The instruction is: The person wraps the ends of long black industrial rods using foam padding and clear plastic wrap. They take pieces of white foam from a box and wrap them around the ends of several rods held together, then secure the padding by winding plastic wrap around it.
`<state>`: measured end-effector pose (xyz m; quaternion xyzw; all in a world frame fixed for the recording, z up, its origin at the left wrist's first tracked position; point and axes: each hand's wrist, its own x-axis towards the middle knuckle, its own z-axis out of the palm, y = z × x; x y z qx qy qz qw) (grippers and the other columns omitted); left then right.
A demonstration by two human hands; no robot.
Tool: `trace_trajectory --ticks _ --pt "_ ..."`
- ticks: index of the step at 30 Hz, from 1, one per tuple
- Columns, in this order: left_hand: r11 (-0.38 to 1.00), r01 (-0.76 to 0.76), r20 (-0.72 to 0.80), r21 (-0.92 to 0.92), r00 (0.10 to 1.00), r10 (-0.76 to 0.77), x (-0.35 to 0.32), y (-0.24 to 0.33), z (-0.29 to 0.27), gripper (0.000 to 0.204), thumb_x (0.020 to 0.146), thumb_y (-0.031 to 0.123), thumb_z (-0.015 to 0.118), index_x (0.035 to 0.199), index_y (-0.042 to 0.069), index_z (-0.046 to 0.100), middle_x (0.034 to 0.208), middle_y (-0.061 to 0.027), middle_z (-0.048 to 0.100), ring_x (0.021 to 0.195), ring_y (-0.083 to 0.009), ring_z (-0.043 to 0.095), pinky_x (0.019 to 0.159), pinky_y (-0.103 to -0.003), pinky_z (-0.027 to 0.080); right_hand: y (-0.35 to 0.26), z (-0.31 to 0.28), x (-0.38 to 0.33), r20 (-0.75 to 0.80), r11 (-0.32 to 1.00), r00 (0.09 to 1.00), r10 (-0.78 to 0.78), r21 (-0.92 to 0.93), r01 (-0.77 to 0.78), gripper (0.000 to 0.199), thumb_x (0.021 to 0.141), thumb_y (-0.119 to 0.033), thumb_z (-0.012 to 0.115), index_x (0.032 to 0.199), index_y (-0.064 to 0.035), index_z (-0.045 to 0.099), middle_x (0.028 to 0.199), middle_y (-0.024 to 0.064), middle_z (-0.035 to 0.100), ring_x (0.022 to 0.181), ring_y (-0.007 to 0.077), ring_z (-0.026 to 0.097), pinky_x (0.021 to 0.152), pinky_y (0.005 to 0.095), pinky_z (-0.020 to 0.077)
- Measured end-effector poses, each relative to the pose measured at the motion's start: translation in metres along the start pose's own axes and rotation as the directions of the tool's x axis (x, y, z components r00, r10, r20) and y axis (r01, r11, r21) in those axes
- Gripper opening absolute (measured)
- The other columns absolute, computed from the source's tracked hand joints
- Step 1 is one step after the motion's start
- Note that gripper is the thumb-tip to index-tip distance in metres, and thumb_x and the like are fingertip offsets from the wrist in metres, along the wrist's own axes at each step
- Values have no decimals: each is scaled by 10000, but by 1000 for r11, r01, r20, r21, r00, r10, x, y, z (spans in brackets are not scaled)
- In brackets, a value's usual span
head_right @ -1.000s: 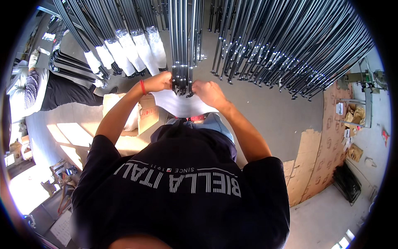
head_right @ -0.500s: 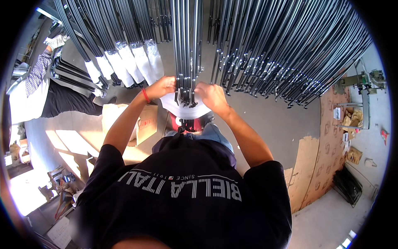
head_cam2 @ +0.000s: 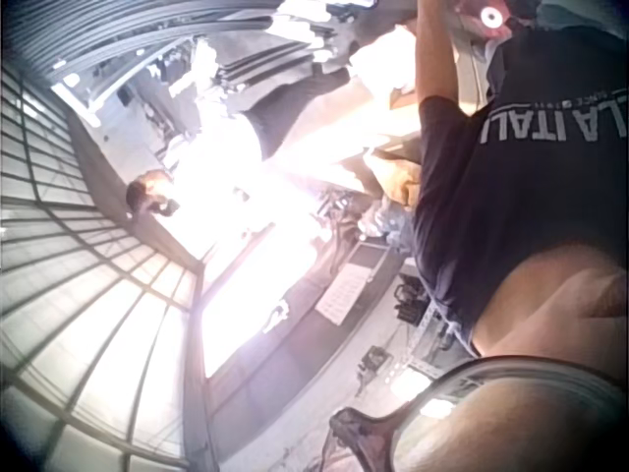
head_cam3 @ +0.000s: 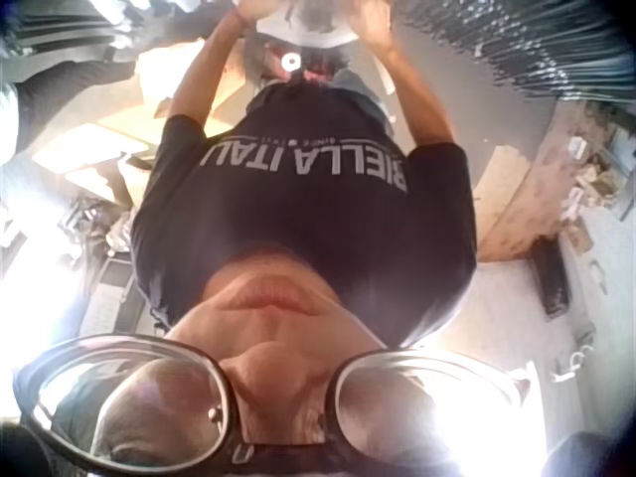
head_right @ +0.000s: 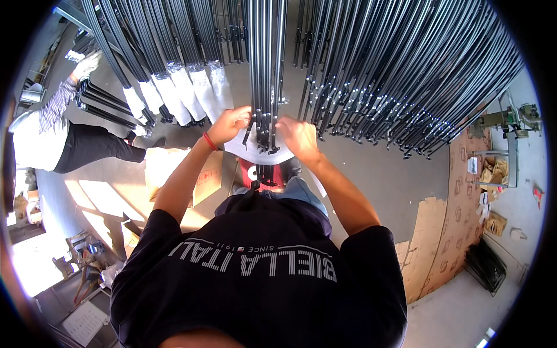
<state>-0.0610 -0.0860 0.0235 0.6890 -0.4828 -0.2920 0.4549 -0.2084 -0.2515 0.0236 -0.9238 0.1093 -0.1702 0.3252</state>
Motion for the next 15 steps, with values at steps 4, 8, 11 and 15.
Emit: trace_trajectory --ticks 4,8,11,15 --pt "997 31 -63 -74 997 -36 -3 -4 5 218 778 -37 405 971 -16 504 774 -19 527 724 -80 460 674 -221 407 3 2 5 -21 997 999 -30 67 32 89 788 -164 551 778 -77 564 631 144 562 602 334 562 534 390 445" --pt "983 29 -46 -182 998 -37 -4 -1 3 182 776 -37 426 933 -2 510 760 -5 512 726 -62 445 667 -207 397 11 -3 15 116 933 993 11 357 -52 142 792 -123 569 912 -57 532 691 115 557 657 244 584 617 330 456" --pt "970 25 -60 -243 997 -41 -4 3 4 150 772 -45 441 899 -2 509 743 12 496 713 -47 432 645 -191 384 4 -4 44 136 651 990 28 749 -122 272 805 -110 588 1033 -4 484 783 37 540 786 118 542 728 272 444" --pt "958 75 -56 -278 994 -94 -1 6 5 117 770 -52 460 862 -5 516 711 41 481 681 -30 429 615 -181 379 -29 -16 85 219 490 968 119 835 -249 180 783 -118 630 919 -18 569 825 11 594 728 68 539 677 230 453"
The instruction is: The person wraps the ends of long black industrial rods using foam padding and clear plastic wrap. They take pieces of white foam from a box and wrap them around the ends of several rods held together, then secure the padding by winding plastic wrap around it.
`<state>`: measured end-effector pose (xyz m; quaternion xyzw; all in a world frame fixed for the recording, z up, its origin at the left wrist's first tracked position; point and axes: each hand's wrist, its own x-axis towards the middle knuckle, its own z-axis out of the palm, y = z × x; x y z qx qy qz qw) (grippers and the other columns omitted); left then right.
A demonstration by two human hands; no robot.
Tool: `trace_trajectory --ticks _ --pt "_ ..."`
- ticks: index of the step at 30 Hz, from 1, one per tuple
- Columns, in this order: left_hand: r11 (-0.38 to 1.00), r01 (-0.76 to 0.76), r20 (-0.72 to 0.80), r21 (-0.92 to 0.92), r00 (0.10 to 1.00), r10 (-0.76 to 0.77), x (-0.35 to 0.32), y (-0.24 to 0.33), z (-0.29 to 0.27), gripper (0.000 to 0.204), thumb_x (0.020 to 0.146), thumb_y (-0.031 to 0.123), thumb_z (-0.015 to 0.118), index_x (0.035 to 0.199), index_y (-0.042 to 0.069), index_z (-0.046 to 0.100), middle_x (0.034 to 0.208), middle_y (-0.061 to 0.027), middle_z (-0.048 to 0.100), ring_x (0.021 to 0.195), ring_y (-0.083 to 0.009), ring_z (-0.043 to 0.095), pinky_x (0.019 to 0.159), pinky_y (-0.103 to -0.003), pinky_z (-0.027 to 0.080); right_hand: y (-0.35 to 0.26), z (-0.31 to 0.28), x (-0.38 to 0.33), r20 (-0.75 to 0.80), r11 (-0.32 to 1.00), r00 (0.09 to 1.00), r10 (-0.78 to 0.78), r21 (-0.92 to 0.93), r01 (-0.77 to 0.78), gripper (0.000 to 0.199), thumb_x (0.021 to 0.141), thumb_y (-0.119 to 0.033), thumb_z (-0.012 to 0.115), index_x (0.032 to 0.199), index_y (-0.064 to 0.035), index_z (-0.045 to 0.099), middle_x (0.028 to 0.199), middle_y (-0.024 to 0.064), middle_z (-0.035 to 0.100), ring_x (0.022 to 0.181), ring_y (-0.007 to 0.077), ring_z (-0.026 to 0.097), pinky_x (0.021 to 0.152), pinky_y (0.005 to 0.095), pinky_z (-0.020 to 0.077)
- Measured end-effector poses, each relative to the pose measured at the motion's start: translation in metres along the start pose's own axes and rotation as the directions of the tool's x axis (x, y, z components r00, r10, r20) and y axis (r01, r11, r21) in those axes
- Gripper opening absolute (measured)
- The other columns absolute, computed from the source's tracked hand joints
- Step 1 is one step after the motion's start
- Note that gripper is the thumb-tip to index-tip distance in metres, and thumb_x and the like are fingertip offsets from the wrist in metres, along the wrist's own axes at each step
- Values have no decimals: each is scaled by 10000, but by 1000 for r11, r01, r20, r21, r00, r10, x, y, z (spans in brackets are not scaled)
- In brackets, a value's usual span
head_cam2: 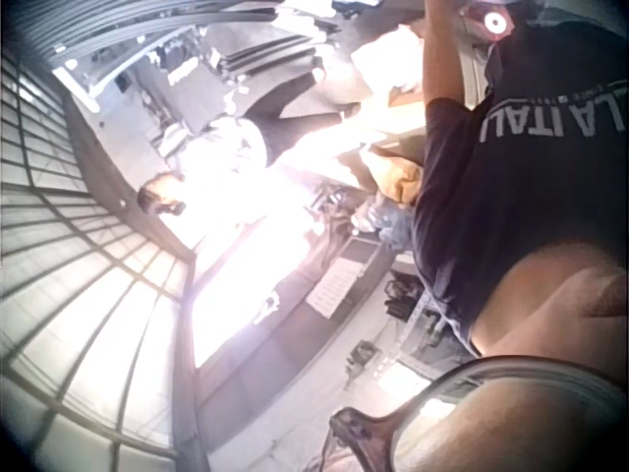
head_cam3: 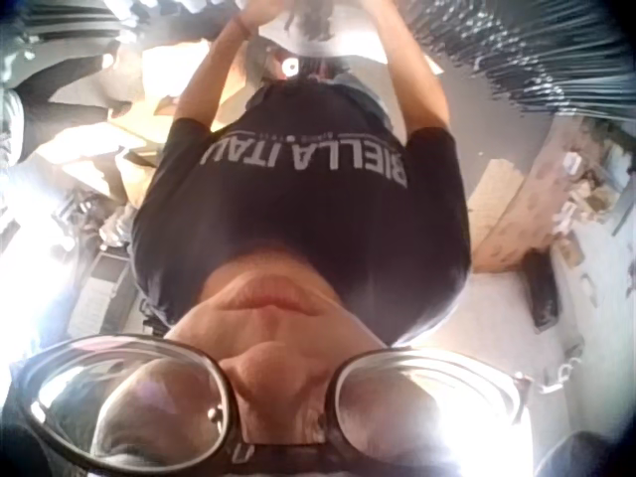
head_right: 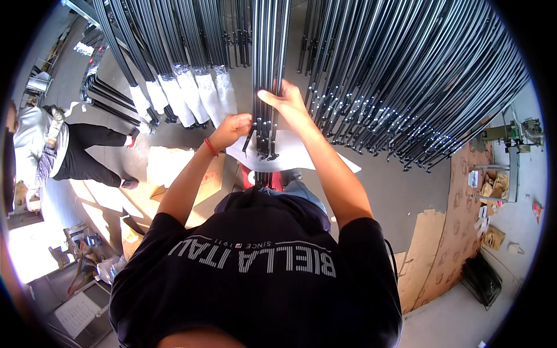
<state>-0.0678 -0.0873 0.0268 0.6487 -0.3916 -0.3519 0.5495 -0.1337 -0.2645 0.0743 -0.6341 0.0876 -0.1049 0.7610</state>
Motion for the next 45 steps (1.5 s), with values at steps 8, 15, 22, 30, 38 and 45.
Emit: trace_trajectory --ticks 8,15,22,30,38,45 --pt "996 20 -53 83 998 -16 -2 -16 0 180 776 -58 463 936 -19 536 781 26 542 736 -26 475 650 -172 400 15 7 10 -73 994 997 -25 106 32 53 770 -56 615 786 -10 597 693 0 586 601 62 519 561 216 429" --pt "995 -82 -263 57 960 94 5 -15 20 188 725 -2 486 899 -28 552 705 -101 580 654 -141 550 613 -254 430 8 7 7 -176 995 983 48 91 -32 21 742 7 590 751 -1 608 668 20 589 572 81 522 532 232 422" --pt "986 -56 -356 159 928 111 14 -3 29 170 718 -28 478 870 -34 555 700 -94 590 656 -121 563 596 -245 432 11 -3 6 -186 998 981 57 25 -53 7 738 2 600 735 8 602 660 28 592 578 90 530 536 243 431" --pt "978 -8 -82 -209 997 -10 20 -9 9 258 730 -90 428 933 -25 573 794 -2 590 702 -47 524 614 -181 424 19 -40 -29 314 930 926 209 -358 -89 416 737 -266 653 1041 1 559 892 105 611 835 175 566 778 300 441" --pt "985 133 36 -110 991 -129 27 23 8 266 794 24 476 1058 0 491 914 -8 532 807 -50 494 714 -190 400 36 -56 -48 206 573 946 249 -819 27 189 758 -206 569 873 -70 632 856 158 604 841 327 559 764 372 437" --pt "981 17 -200 -192 978 -56 43 -5 17 233 807 180 572 924 13 460 760 -9 482 685 -68 454 614 -245 407 63 -47 -51 157 619 987 -39 -771 147 130 761 -142 558 823 -44 617 840 130 601 773 319 575 680 378 446"
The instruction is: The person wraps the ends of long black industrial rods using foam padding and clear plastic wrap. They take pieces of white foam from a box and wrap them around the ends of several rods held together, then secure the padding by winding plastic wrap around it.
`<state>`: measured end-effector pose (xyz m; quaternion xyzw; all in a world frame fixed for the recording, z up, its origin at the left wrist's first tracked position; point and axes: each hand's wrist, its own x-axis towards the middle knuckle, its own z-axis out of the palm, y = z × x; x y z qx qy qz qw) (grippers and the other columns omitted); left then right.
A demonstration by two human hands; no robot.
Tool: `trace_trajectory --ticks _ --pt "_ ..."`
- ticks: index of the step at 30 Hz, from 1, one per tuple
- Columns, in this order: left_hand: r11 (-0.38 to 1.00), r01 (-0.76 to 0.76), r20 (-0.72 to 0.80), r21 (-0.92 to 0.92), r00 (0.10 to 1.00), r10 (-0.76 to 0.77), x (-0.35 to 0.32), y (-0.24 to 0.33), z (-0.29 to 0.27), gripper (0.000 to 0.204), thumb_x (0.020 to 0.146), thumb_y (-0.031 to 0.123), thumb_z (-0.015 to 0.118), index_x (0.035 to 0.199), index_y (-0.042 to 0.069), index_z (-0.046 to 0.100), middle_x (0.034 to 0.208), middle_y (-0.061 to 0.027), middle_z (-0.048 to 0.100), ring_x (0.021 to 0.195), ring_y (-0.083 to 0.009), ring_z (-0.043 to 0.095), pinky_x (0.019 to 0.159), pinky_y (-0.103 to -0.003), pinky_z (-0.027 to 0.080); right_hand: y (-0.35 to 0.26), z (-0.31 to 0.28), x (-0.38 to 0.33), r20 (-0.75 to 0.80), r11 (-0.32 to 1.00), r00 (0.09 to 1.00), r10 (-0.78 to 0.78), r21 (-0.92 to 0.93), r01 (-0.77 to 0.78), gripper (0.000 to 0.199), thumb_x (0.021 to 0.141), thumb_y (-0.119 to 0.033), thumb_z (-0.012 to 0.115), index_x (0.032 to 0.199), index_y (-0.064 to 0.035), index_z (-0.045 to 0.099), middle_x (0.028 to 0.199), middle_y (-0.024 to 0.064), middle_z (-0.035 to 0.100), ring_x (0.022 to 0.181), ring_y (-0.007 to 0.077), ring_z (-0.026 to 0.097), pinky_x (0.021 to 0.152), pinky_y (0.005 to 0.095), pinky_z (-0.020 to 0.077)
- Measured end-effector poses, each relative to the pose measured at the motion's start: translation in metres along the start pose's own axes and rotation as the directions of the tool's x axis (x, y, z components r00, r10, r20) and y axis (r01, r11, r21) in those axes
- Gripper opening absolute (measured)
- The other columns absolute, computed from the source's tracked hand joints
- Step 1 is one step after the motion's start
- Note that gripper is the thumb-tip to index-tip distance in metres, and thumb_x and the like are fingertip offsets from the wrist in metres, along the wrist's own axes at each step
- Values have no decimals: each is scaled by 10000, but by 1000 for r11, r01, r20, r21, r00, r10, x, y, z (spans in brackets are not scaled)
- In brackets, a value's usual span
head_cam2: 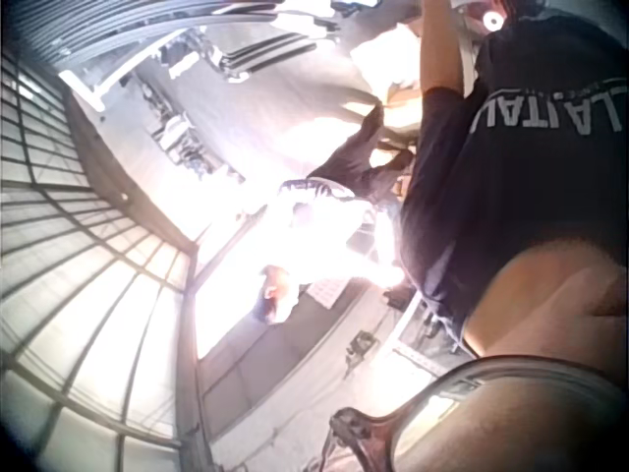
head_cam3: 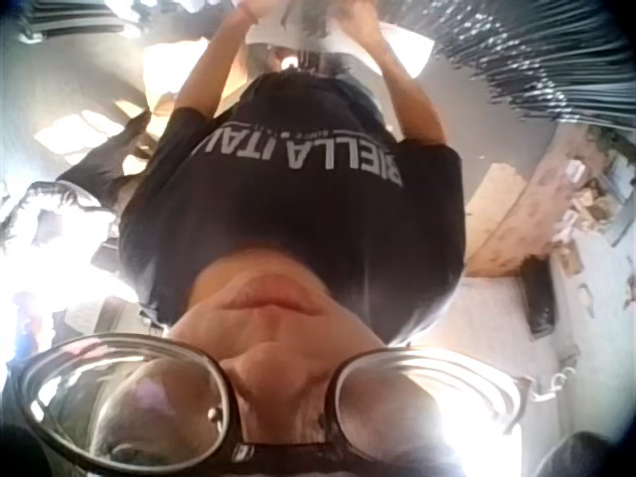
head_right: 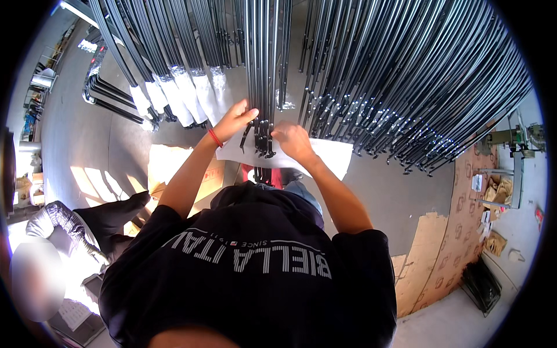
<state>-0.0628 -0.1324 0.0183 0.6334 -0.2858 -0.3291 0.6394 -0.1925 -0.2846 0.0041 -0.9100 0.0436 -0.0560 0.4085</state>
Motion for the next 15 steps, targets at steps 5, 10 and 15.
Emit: trace_trajectory --ticks 5,10,15 --pt "972 -131 -82 196 985 149 5 -35 -6 200 787 145 586 759 15 435 631 -44 476 607 -86 457 544 -292 394 0 14 0 -179 944 981 73 330 -10 74 727 -49 584 741 23 571 620 165 533 548 302 519 536 333 414" --pt "962 -95 -67 256 991 116 4 -30 -7 179 770 118 596 758 6 457 645 -65 518 595 -101 476 539 -294 397 10 18 6 -189 896 978 91 444 3 91 746 -58 581 720 28 569 575 125 503 512 189 467 523 303 399" --pt "974 -11 -39 224 999 20 -5 -25 -5 191 770 155 614 791 6 496 658 -43 534 604 -98 493 552 -264 411 10 11 8 -38 878 982 184 455 -147 153 779 -101 575 708 34 563 556 32 471 557 77 397 517 272 370"
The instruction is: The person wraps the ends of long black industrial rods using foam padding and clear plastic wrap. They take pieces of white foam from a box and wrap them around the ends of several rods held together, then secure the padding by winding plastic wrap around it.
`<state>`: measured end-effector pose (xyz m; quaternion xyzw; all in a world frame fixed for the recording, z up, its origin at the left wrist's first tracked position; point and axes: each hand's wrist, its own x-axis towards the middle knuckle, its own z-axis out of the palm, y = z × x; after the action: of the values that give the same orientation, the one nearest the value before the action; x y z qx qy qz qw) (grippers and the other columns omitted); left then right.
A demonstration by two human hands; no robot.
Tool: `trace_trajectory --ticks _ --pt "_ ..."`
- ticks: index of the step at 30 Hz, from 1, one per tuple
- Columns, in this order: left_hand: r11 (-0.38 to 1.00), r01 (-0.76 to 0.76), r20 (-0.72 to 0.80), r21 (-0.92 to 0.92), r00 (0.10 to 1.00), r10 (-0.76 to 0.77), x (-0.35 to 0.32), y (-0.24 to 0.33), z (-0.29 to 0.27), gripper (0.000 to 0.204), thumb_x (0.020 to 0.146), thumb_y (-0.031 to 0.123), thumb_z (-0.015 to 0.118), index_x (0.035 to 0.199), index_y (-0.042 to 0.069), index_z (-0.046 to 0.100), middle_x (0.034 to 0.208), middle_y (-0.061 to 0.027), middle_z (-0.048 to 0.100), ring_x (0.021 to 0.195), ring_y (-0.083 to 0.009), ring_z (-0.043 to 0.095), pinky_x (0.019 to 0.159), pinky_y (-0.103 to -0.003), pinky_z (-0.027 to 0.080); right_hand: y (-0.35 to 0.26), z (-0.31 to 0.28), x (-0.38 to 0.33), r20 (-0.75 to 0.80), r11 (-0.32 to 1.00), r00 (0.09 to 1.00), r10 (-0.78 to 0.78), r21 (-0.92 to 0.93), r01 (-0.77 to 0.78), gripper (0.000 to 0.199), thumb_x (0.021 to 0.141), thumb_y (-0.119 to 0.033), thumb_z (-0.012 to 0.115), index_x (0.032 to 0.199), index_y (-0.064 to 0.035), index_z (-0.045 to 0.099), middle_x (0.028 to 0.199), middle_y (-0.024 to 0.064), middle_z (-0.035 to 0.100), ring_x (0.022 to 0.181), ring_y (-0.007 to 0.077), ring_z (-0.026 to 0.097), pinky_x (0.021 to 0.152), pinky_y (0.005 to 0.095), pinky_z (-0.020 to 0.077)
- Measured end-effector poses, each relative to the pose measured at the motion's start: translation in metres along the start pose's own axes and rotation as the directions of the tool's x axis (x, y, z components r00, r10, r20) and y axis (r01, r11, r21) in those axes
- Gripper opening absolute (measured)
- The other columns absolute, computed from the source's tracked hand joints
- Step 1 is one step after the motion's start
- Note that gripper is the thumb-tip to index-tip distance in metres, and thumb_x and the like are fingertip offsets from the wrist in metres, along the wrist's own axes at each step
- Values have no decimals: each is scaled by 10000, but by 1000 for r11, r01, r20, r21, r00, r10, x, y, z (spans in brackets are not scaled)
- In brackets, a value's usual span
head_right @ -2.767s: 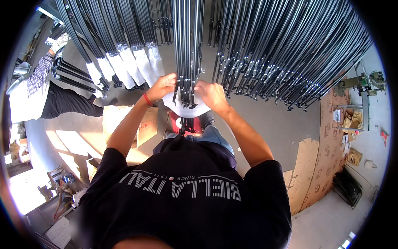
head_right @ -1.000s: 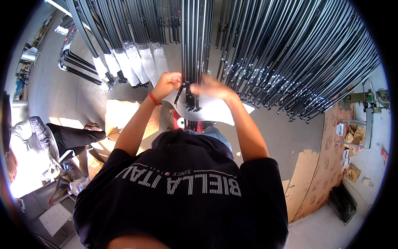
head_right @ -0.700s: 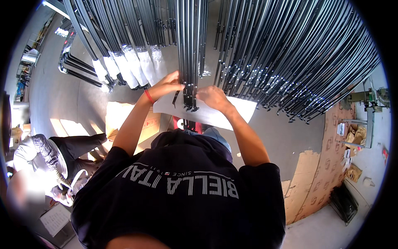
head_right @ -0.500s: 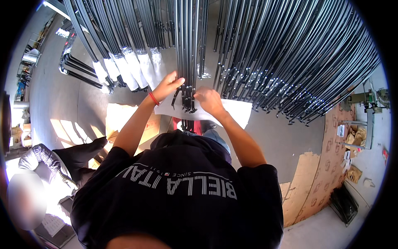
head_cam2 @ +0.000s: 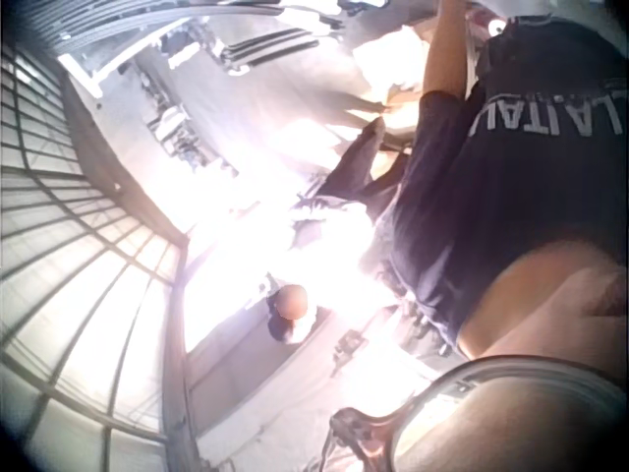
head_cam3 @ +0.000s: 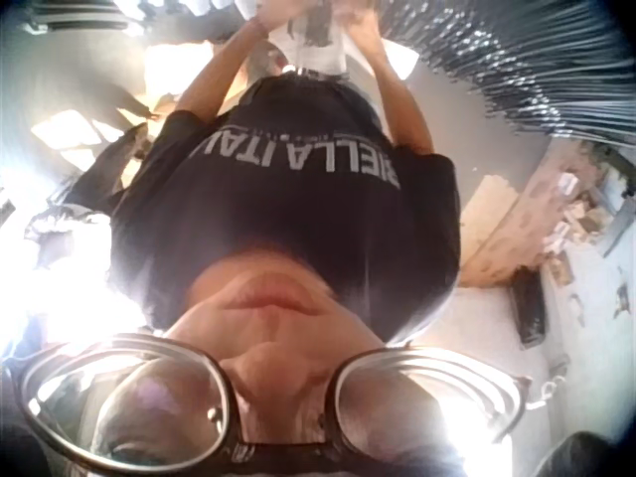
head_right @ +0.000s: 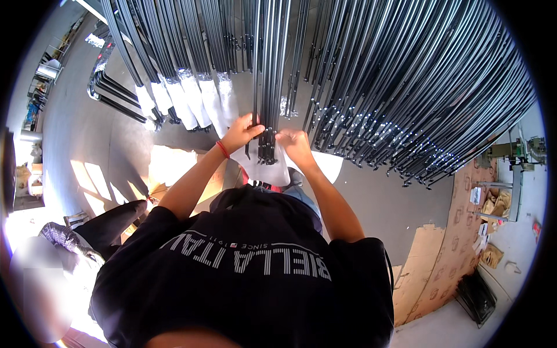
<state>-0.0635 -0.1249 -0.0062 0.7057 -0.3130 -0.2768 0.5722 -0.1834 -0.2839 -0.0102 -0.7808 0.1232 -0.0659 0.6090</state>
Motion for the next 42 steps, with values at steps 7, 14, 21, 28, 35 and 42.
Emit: trace_trajectory --ticks 7,14,21,28,35,42 --pt "965 -78 340 250 940 -12 5 15 -30 375 753 98 616 1071 3 441 906 -81 542 819 -132 520 746 -267 433 -24 9 11 167 948 985 50 301 -100 193 789 -168 607 902 -16 569 788 11 571 787 107 515 720 264 417" --pt "939 -16 491 342 856 -164 -7 58 -25 913 659 -63 582 1353 139 25 848 -77 457 741 -191 465 687 -320 413 -51 4 41 374 924 925 62 328 -195 426 730 -240 673 1100 -65 557 940 34 608 945 155 535 877 304 382" --pt "948 92 462 305 856 -232 -8 37 -29 776 670 -104 536 1295 115 133 808 -45 354 730 -146 405 656 -277 392 -56 13 40 476 787 873 106 496 -366 522 783 -257 608 1236 -69 430 938 55 591 957 172 522 895 308 361" --pt "974 -67 283 215 959 3 -19 23 -28 339 774 -13 503 1021 68 286 831 -55 453 726 -158 477 665 -276 410 -53 12 39 501 750 850 166 495 -438 406 826 -265 546 1161 -45 483 899 57 594 911 167 539 843 293 398" --pt "916 15 179 400 979 -94 -25 11 -24 185 774 192 534 699 24 555 653 -135 547 666 -264 567 602 -333 414 -57 8 36 512 751 828 228 448 -485 315 839 -337 518 901 -34 580 836 47 590 835 158 557 774 273 425" --pt "831 -84 -136 551 973 188 -37 -3 -14 102 711 223 588 715 144 652 631 -49 606 631 -225 590 634 -343 447 -42 23 42 485 809 846 223 392 -438 315 834 -352 522 813 -42 576 765 35 563 740 156 536 707 274 417"
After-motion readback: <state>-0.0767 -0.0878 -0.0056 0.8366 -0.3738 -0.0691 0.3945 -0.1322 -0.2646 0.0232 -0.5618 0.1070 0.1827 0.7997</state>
